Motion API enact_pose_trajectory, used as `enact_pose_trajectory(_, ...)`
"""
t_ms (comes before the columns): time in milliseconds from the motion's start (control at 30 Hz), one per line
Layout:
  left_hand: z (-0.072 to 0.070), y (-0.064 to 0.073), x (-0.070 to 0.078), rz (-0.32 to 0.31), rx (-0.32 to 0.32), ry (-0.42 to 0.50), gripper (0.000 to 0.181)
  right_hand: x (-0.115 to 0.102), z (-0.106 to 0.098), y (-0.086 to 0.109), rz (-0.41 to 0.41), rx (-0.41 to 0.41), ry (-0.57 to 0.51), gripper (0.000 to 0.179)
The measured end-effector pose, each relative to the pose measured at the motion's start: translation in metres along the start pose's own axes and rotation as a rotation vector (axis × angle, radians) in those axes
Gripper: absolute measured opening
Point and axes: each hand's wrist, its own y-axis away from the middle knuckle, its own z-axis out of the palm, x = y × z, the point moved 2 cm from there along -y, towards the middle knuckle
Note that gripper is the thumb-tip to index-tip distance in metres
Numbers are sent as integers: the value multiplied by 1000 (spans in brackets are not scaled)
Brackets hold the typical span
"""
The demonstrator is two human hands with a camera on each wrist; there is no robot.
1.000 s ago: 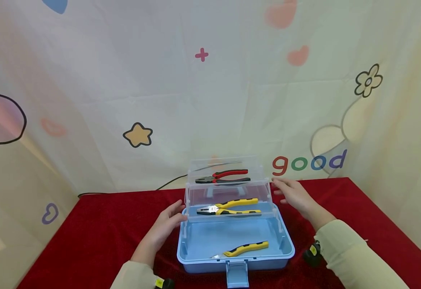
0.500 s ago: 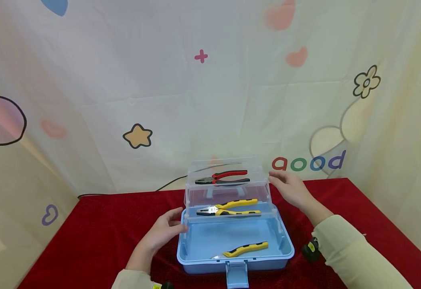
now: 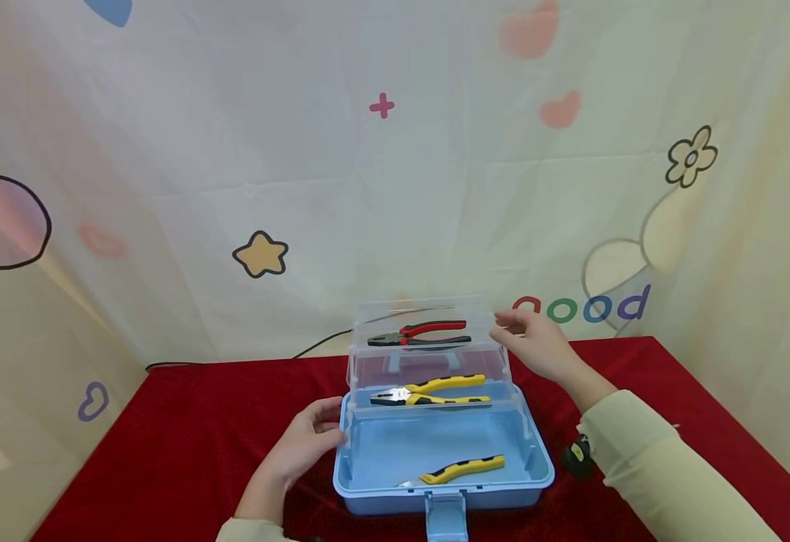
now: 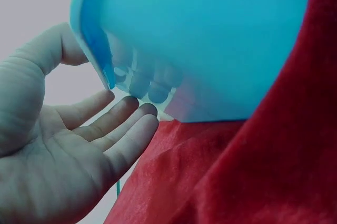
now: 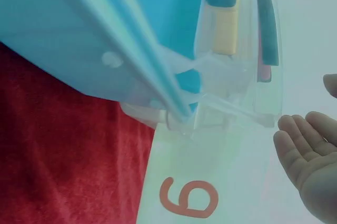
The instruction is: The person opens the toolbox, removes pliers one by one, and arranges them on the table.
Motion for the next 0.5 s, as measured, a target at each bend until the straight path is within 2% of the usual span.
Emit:
enact_pose_trajectory(300,7,1,-5,21,15,56,57,-10,1,-9,-7,-41,54,53)
enact_pose_trajectory(500,6,2,-8,16,34,45,56,-18,6,-22,6,-54,38,51)
